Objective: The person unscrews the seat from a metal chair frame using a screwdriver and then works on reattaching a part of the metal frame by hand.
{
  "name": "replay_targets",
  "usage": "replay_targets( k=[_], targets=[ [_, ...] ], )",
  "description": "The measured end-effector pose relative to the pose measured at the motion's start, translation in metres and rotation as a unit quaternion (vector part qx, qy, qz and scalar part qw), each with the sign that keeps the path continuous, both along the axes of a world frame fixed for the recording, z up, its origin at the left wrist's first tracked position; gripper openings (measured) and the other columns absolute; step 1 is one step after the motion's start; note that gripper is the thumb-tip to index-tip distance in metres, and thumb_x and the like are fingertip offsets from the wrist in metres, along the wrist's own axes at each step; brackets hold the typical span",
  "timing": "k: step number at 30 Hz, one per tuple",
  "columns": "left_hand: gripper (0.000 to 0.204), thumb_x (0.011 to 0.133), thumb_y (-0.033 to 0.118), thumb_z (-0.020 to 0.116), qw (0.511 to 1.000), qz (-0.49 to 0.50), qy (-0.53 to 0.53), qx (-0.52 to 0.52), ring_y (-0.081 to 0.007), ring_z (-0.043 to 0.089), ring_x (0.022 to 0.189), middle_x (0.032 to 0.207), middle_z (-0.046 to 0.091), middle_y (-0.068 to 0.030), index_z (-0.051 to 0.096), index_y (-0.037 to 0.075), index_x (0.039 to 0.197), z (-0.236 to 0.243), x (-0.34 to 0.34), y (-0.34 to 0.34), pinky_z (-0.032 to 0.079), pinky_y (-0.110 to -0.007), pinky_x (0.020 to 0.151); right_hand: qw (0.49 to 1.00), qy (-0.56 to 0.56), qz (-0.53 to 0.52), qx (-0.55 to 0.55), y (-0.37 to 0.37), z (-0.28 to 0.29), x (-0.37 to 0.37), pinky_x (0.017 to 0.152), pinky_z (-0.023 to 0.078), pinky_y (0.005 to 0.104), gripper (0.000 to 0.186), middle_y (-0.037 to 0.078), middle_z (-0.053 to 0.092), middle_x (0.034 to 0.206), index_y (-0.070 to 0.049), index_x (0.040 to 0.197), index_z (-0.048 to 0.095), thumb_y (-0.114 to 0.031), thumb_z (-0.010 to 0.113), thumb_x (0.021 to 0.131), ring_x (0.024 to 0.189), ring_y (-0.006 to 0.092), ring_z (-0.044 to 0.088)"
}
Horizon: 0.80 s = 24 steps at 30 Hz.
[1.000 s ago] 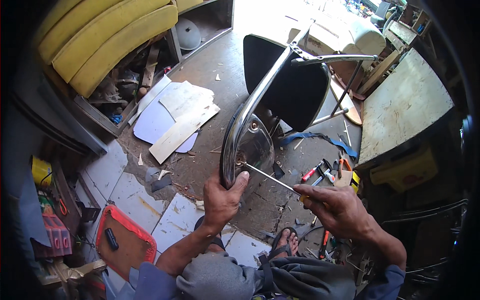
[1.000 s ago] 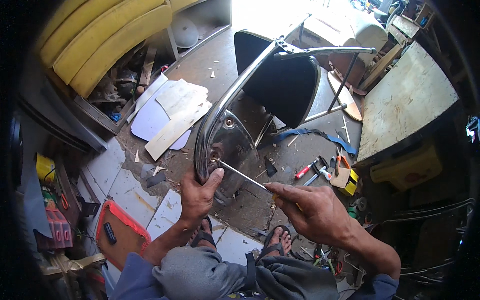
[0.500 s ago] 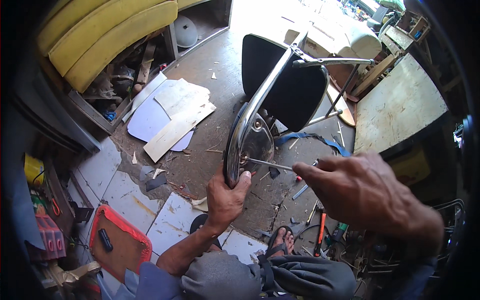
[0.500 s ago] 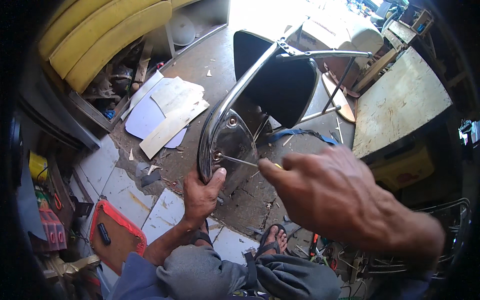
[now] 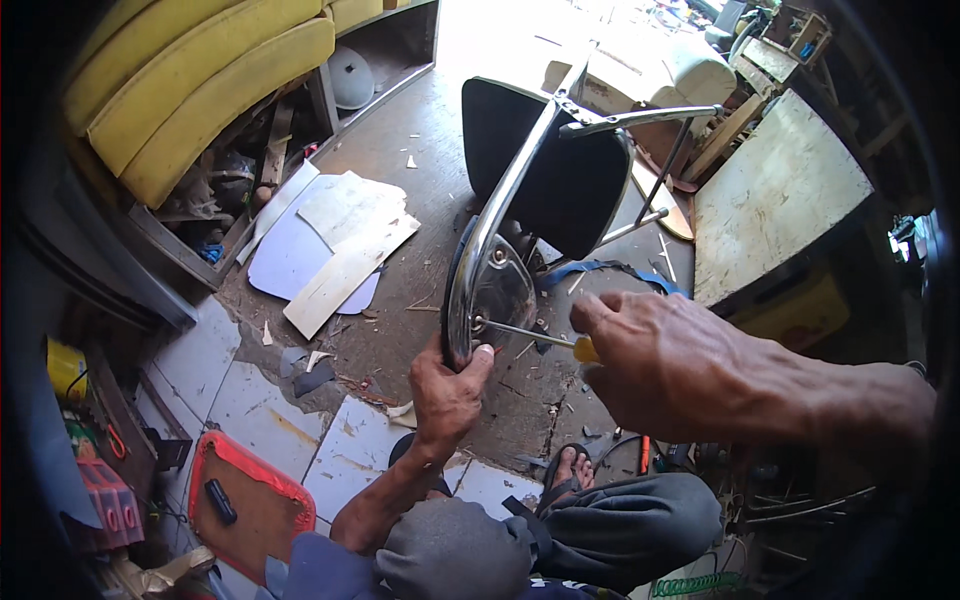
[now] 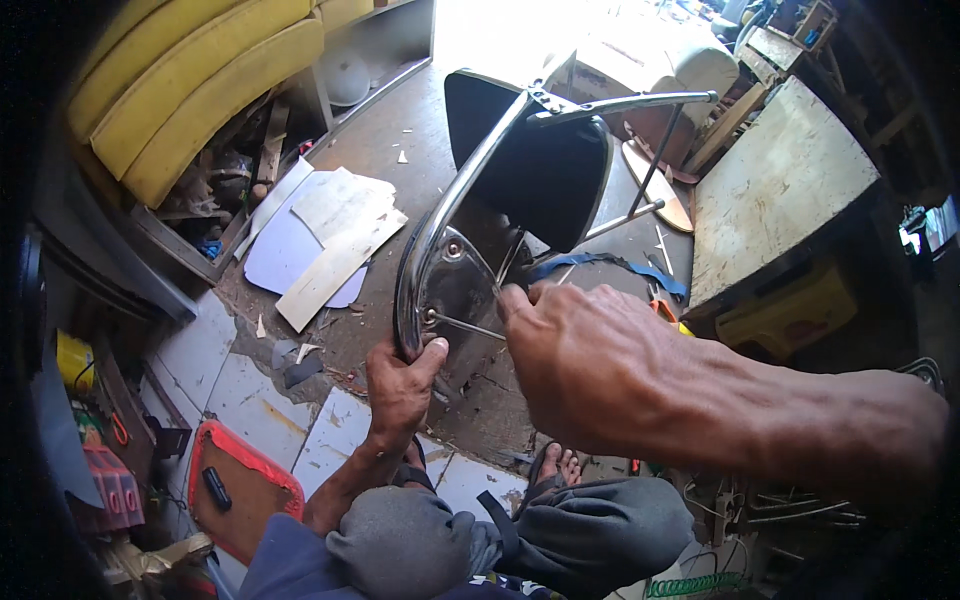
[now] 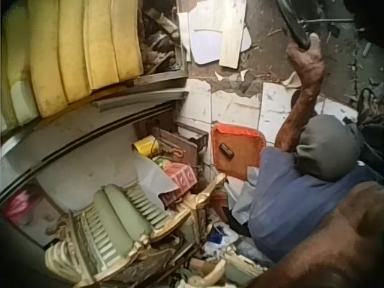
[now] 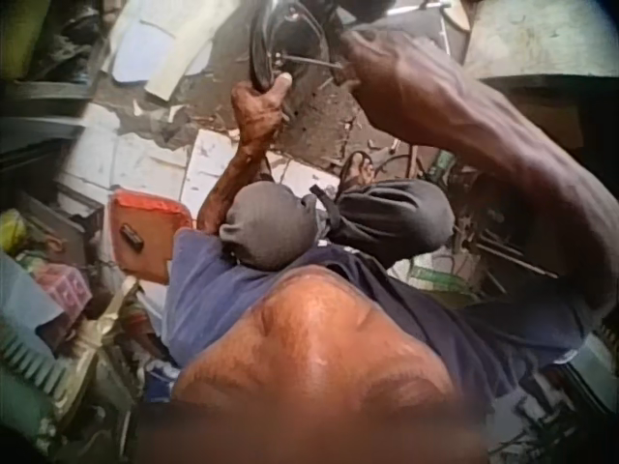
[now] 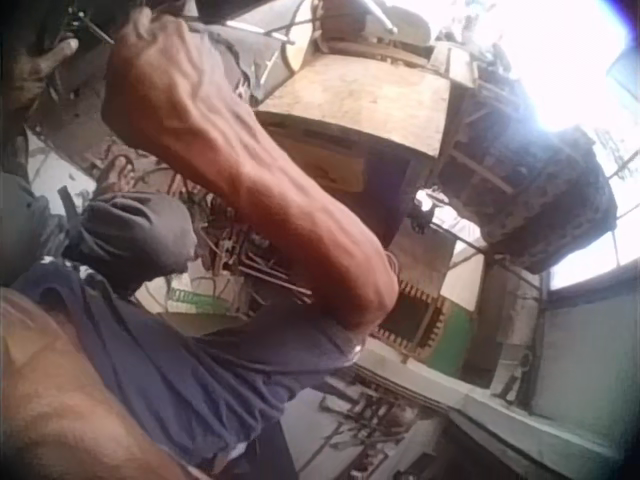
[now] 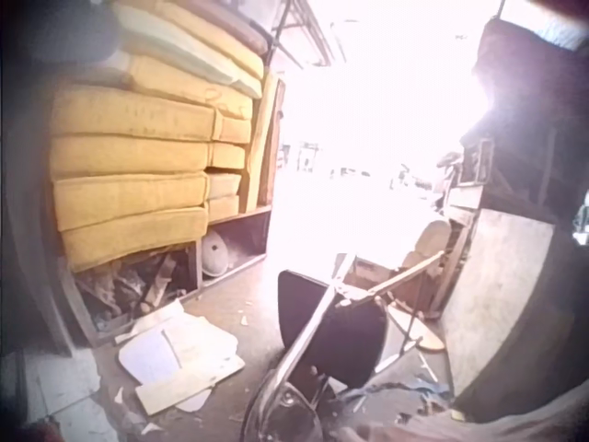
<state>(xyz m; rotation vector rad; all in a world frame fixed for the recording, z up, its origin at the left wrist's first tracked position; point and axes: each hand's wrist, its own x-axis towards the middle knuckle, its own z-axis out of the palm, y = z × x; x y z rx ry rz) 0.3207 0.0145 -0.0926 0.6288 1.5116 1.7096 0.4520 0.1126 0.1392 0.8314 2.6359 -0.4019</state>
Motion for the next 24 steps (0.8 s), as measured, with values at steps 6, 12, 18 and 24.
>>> replay_targets(
  k=[6,12,18,24],
  targets=[
    [0.017,0.09,0.007,0.072,0.999,0.001,0.049,-0.013,-0.0072,0.058,0.072,0.083,0.065,0.0003,0.068,-0.001,0.104,-0.002,-0.006,-0.002,0.046,-0.025,0.066,0.905,0.012,0.308,0.292,-0.016,-0.002,0.013,0.047,0.052,0.0345,0.025,0.016,0.062,0.082,0.011,0.109,0.066,-0.007,0.062,0.093,0.065,0.0247,0.066],
    [0.019,0.089,0.004,0.071,0.997,-0.02,0.073,-0.033,-0.0072,0.058,0.073,0.083,0.065,0.0003,0.066,-0.001,0.106,-0.002,-0.002,0.004,0.047,-0.025,0.067,0.998,0.013,0.04,0.038,-0.006,0.003,0.012,0.059,0.057,0.0468,0.017,0.021,0.068,0.089,0.007,0.095,0.063,-0.009,0.067,0.089,0.069,0.0315,0.069],
    [0.014,0.084,0.009,0.07,0.998,0.037,0.041,0.022,-0.0078,0.047,0.059,0.065,0.054,0.0013,0.064,0.001,0.094,-0.007,-0.002,0.005,0.042,-0.03,0.056,0.962,0.062,0.189,0.186,-0.015,0.003,0.012,0.062,0.058,0.0439,0.021,0.023,0.067,0.085,0.01,0.1,0.062,-0.009,0.067,0.09,0.072,0.0341,0.068],
    [0.016,0.084,0.01,0.071,0.997,0.019,0.073,-0.015,-0.0089,0.049,0.059,0.066,0.056,-0.0007,0.065,0.001,0.095,-0.001,-0.001,0.006,0.042,-0.031,0.056,0.994,0.004,-0.101,-0.036,-0.014,0.017,0.004,0.059,0.058,0.0429,0.034,0.023,0.067,0.086,0.014,0.116,0.059,-0.011,0.065,0.094,0.063,0.0341,0.066]
  ],
)
